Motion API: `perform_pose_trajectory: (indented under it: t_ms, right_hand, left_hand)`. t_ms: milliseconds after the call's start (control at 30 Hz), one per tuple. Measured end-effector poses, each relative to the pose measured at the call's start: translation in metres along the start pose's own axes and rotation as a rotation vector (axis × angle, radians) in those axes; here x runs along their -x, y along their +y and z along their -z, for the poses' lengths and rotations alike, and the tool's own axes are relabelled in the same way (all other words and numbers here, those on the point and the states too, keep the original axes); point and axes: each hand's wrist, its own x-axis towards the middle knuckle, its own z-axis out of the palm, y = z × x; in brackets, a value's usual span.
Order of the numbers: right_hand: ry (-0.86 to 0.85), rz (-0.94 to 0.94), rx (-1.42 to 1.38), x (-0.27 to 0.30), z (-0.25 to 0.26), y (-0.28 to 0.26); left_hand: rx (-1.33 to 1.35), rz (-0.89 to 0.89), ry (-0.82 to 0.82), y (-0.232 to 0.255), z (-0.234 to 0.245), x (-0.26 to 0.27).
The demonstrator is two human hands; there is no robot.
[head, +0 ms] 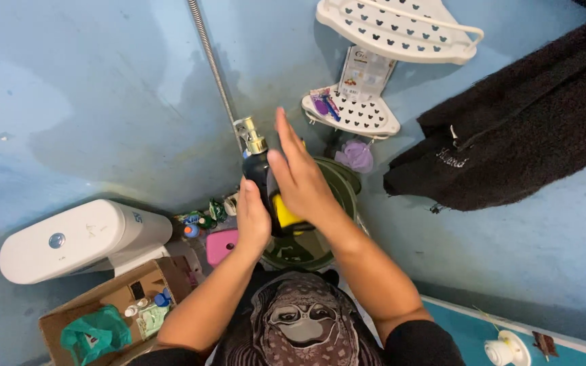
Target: The person wipes several bathroom bottles with a cloth, including a black pump bottle and a small white bottle, then places them on a corner shelf. The person also handles a pink sponge and a grey cloth during the process.
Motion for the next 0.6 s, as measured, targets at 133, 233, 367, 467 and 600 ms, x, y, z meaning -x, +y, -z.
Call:
perform_pose_trajectory:
  t_ms: [133, 233, 367, 467, 600]
  right_hand:
    - [0.017, 0.011, -0.102, 0.018, -0.009, -0.004]
    - [-0.018, 0.142, -0.02, 0.048, -0.019, 0.001]
    - [0.014, 0.037, -0.183, 0.023, -0.012, 0.011]
    - [0.042, 0.054, -0.307, -0.017, -0.005, 0.034]
    - [0.38, -0.225, -0.526, -0.042, -0.024, 0.082]
  left_hand:
    - [-0.016, 0.019, 0.03, -0.017, 0.012, -0.016]
    - [0.158, 0.211, 0.097, -0.022, 0.019, -0.033]
    - [0.195, 0.046, 0.007, -0.001, 0.009, -0.014]
    - [0.179, 0.01, -0.032, -0.018, 0.0, -0.006]
    - [0.667, 0.443, -0.048, -0.021, 0.0, -0.013]
